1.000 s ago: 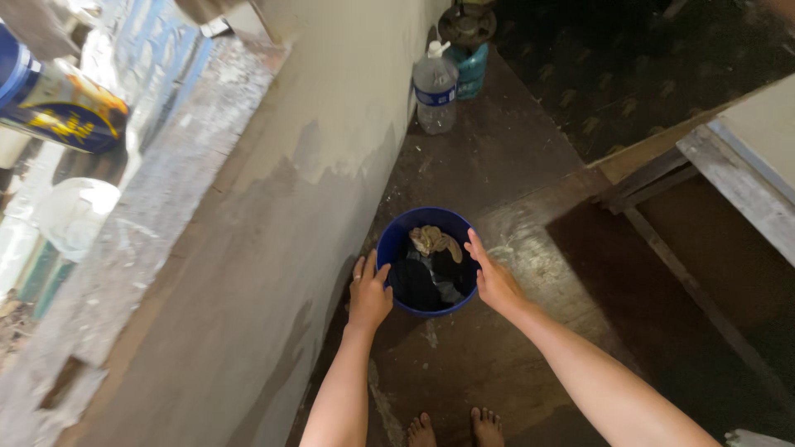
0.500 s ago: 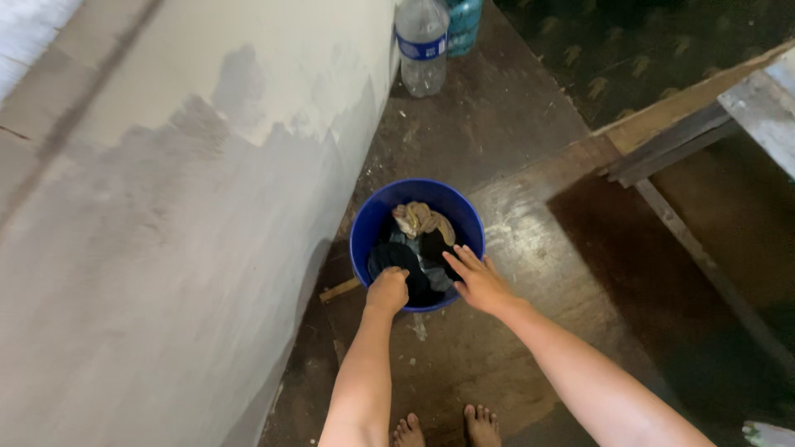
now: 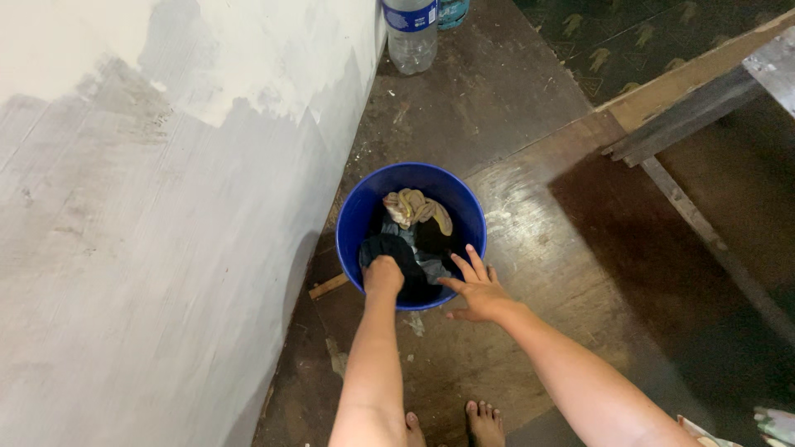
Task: The person takes wet clothes from a blue bucket, places them on hangers, and hangs them on an overhead line. The person handles a towel, a black t-shirt, and a pair of jeans, hanging each item one at a time.
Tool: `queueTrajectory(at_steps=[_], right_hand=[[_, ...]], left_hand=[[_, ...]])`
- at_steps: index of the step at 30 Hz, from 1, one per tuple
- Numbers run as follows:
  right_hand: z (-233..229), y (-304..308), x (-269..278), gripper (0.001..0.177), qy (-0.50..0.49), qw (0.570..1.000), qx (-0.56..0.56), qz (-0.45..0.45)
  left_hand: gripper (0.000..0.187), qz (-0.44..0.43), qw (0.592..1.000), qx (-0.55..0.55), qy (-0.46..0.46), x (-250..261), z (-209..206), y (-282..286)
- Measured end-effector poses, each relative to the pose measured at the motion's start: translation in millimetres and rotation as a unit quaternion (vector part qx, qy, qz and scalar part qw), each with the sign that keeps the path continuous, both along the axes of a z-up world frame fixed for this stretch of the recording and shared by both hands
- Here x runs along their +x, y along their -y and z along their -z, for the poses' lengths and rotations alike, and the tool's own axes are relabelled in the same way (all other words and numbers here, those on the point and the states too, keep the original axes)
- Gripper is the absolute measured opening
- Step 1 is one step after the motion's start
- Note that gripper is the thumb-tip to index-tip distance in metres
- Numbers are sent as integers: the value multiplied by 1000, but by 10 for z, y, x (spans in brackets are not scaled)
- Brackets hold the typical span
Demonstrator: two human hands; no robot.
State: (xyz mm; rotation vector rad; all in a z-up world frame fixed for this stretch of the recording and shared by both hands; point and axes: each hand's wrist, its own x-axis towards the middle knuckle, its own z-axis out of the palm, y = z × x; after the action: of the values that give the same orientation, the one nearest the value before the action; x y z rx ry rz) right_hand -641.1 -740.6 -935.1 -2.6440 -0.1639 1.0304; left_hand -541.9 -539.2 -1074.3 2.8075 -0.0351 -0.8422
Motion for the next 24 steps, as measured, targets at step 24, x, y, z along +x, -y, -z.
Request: queueTrajectory(at_steps=[24], right_hand=[[-264, -179, 173, 91, 103, 823, 464, 310]], left_hand=[[24, -342, 554, -715, -253, 546, -3710, -63]])
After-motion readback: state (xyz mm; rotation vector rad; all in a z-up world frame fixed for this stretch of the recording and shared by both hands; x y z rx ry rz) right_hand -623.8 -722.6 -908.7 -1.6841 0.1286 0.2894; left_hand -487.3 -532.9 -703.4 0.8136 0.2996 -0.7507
